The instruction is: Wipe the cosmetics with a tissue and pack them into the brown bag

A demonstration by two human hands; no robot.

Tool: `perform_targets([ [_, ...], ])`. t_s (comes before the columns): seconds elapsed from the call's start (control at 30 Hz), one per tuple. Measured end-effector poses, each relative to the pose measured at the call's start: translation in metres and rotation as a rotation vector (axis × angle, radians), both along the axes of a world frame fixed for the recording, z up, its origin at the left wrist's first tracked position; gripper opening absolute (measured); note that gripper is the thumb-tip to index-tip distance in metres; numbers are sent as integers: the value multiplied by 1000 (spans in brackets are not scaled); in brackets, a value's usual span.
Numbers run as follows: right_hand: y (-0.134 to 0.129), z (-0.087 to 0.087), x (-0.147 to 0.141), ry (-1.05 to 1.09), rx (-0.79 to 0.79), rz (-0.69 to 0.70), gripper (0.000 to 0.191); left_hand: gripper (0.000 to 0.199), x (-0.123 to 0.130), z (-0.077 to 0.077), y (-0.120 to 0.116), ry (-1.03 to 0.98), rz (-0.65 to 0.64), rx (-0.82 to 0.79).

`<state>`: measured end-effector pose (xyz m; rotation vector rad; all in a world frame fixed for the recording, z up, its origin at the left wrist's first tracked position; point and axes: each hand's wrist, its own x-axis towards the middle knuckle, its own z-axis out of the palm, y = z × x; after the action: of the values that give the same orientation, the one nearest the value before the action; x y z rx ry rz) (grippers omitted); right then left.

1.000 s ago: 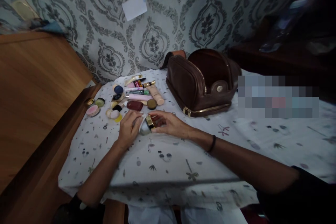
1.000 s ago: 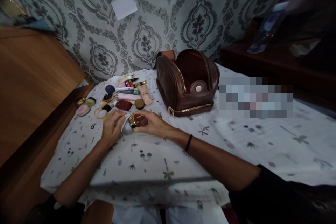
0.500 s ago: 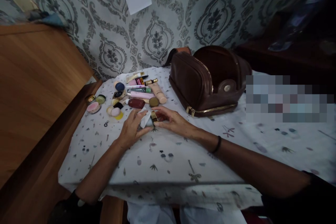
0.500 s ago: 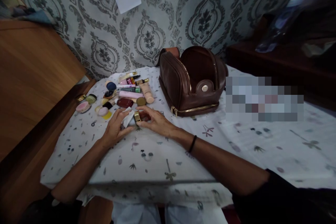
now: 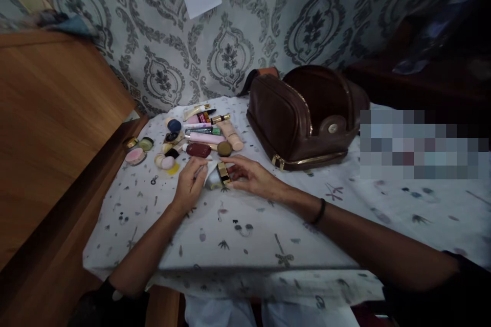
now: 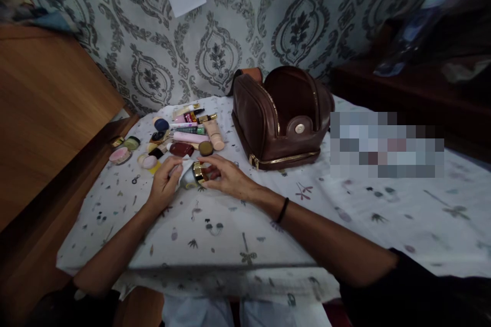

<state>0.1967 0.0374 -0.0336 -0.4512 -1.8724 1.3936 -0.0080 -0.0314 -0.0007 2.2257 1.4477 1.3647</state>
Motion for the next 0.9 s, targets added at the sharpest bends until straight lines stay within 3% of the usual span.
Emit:
perform_targets([
  [0.37, -3, 6, 1, -26, -27, 29, 59, 29, -6, 2, -1, -49, -91, -45],
  [0.57, -6, 17, 5, -192, 133, -52, 53, 32, -8, 4, -4, 20, -183, -89],
  [0.7, -10, 26, 6, -275, 178, -87, 50, 45, -8, 4, -5, 114, -239, -122],
  [0.9, -8, 22, 8, -295, 175, -100, 53, 44, -9, 3, -3, 88, -220, -181],
])
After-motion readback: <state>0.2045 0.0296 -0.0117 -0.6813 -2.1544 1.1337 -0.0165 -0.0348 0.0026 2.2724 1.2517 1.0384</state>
